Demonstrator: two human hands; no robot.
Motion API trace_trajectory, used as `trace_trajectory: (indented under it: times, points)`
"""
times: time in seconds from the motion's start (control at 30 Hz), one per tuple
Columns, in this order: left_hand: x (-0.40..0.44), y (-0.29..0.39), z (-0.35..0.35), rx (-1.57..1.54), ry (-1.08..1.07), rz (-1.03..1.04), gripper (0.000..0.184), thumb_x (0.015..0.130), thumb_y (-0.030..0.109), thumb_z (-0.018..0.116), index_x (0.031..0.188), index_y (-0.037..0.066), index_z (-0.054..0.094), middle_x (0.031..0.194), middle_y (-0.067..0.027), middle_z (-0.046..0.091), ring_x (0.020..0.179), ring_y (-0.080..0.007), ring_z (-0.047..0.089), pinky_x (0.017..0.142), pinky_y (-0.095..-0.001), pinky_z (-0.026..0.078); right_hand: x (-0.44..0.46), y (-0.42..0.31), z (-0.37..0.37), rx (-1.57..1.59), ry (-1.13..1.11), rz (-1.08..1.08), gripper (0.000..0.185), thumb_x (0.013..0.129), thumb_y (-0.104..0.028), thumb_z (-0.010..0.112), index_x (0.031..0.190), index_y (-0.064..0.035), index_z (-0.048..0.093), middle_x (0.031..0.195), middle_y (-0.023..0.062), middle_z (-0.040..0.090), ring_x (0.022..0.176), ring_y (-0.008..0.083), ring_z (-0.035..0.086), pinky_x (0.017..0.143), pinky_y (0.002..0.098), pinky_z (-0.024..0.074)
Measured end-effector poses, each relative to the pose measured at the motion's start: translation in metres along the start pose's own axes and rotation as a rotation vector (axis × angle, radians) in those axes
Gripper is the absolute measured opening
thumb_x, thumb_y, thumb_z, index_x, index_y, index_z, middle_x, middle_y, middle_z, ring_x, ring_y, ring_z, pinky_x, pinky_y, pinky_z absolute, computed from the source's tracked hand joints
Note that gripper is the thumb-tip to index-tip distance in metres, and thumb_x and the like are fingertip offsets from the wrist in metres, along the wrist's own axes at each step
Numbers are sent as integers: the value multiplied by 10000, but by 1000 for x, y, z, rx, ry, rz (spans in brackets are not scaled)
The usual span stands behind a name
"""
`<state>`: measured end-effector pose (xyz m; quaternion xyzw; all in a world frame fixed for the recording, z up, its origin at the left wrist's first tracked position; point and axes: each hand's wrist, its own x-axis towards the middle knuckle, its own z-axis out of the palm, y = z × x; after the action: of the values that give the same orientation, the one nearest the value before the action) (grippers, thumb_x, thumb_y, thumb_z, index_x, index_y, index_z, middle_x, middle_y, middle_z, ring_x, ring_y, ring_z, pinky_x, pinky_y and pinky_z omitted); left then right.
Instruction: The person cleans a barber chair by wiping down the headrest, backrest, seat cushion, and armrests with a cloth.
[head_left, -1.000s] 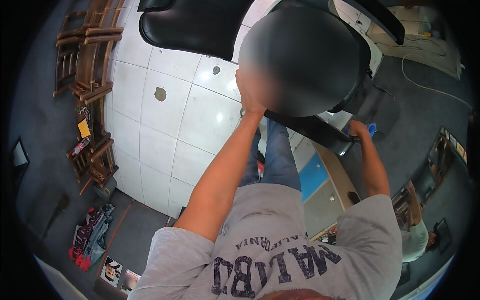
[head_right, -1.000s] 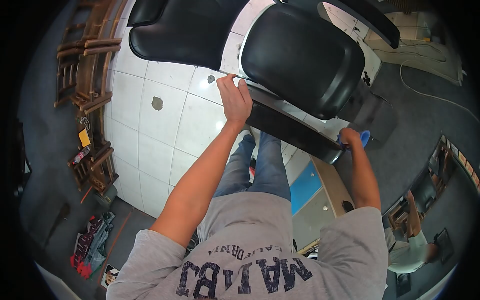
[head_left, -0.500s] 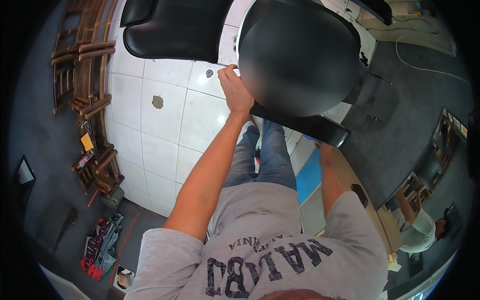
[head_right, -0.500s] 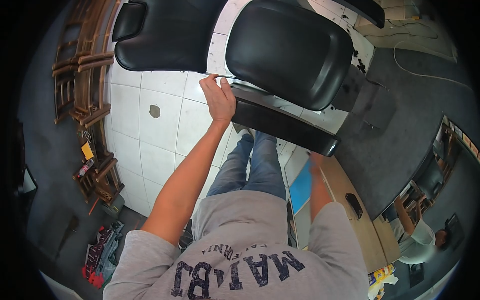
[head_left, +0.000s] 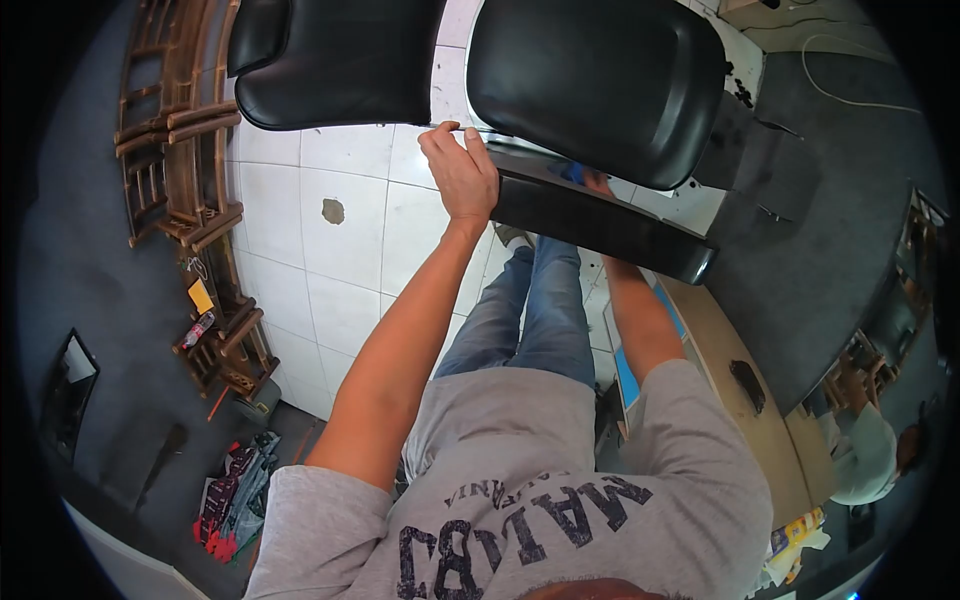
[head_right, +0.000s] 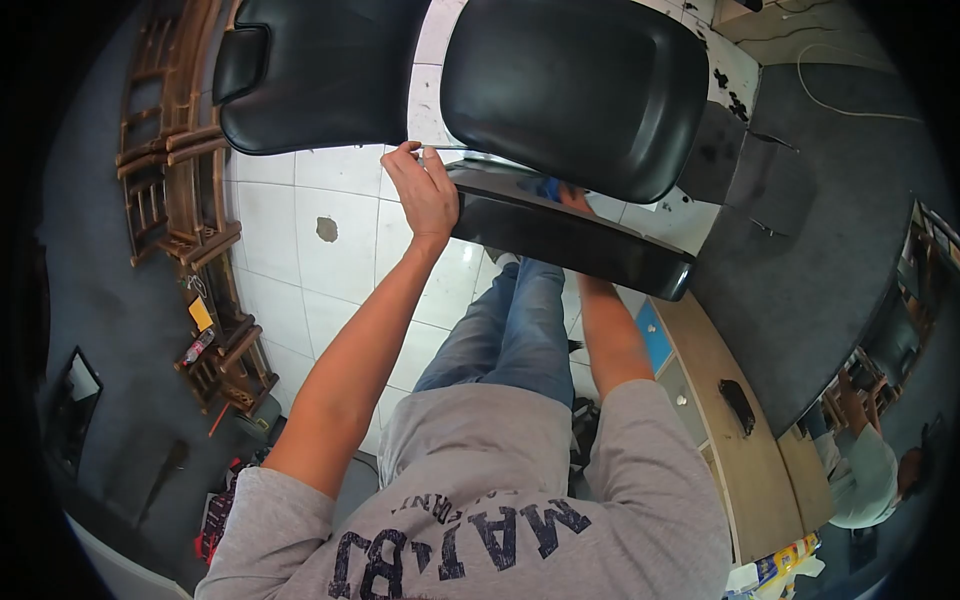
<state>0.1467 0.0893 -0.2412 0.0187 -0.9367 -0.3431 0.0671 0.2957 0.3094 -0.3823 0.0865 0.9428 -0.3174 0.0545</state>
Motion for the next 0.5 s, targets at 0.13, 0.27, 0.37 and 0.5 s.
trace_trajectory:
  times: [0.13, 0.27, 0.37, 0.5]
  points:
    - [-2, 3, -2, -7, -21, -16, 277, 1048, 188, 520, 1175, -59, 517, 1143, -232, 473, 1074, -411, 504, 957, -491, 426, -27, 35, -28, 51, -41, 158, 670, 1002, -335, 628, 1573, -46, 427, 1556, 256, 461, 1385, 445, 527, 1182, 445, 437]
    - [-1, 4, -1, 6, -1, 13, 264, 1044, 182, 525, 1153, -58, 521, 1118, -227, 478, 1070, -412, 500, 950, -492, 425, -57, 65, 3, 90, 271, 276, 639, 1023, -352, 614, 1570, -66, 449, 1554, 236, 478, 1400, 405, 517, 1192, 440, 416]
    - [-1, 3, 0, 3, 8, 19, 263, 1044, 184, 527, 1141, -60, 521, 1102, -225, 477, 1061, -409, 497, 941, -493, 423, -72, 73, 26, -45, 415, 221, 617, 1039, -366, 604, 1569, -80, 467, 1552, 221, 490, 1412, 375, 510, 1200, 435, 400]
    - [0, 4, -1, -5, 11, 30, 264, 1046, 189, 523, 1139, -58, 519, 1102, -223, 473, 1053, -405, 498, 936, -494, 423, -69, 57, 58, -615, 412, -176, 590, 1059, -383, 590, 1566, -99, 489, 1550, 201, 507, 1427, 335, 500, 1211, 430, 379]
